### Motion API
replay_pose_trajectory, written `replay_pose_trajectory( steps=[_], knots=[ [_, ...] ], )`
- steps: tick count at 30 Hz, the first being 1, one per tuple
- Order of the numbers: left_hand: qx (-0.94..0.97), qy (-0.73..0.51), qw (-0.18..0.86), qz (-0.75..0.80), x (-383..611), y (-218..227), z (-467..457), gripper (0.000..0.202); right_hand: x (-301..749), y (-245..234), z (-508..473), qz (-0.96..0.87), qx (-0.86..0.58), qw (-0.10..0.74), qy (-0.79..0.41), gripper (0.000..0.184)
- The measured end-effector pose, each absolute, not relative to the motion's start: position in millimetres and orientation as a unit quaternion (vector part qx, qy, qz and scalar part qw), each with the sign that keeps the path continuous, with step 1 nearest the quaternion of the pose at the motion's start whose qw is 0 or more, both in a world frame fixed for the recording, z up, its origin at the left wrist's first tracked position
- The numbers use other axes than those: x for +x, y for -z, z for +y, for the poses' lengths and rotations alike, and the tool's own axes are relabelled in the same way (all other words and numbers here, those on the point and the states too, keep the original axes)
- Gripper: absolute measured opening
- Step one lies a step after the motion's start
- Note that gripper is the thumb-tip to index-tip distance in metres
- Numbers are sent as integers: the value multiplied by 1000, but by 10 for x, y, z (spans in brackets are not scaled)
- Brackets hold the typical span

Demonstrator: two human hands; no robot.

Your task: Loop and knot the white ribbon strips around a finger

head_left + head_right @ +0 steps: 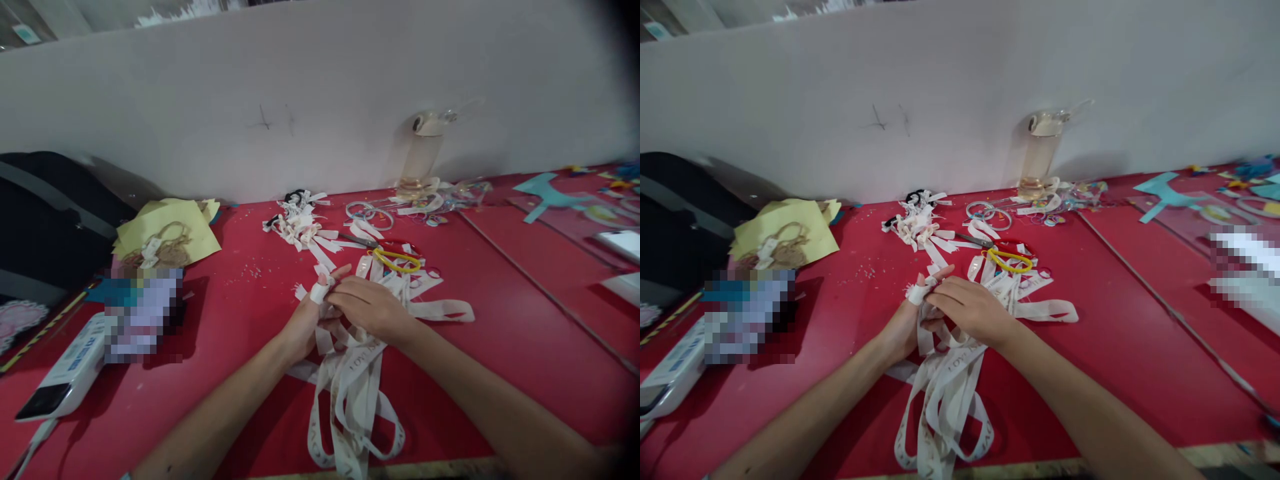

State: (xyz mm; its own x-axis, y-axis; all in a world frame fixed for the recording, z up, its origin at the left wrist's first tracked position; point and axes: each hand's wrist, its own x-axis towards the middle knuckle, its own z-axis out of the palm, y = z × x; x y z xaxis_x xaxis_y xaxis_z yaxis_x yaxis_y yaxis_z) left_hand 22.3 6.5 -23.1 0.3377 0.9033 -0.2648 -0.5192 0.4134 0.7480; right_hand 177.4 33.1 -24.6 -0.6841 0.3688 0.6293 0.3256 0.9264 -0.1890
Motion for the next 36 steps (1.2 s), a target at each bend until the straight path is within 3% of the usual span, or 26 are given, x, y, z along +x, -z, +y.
replay_pose_trajectory(
  steps=[11,19,36],
  knots=[
    [286,-459,774,329,251,230,50,59,1696,290,359,-902,-216,372,-26,20],
    [285,-446,779,335,242,235,67,59,1696,229,380,-919,-210,327,-67,18],
    [266,-442,788,335,228,192,77,58,1792,168,356,-926,-120,356,25,17]
  ],
)
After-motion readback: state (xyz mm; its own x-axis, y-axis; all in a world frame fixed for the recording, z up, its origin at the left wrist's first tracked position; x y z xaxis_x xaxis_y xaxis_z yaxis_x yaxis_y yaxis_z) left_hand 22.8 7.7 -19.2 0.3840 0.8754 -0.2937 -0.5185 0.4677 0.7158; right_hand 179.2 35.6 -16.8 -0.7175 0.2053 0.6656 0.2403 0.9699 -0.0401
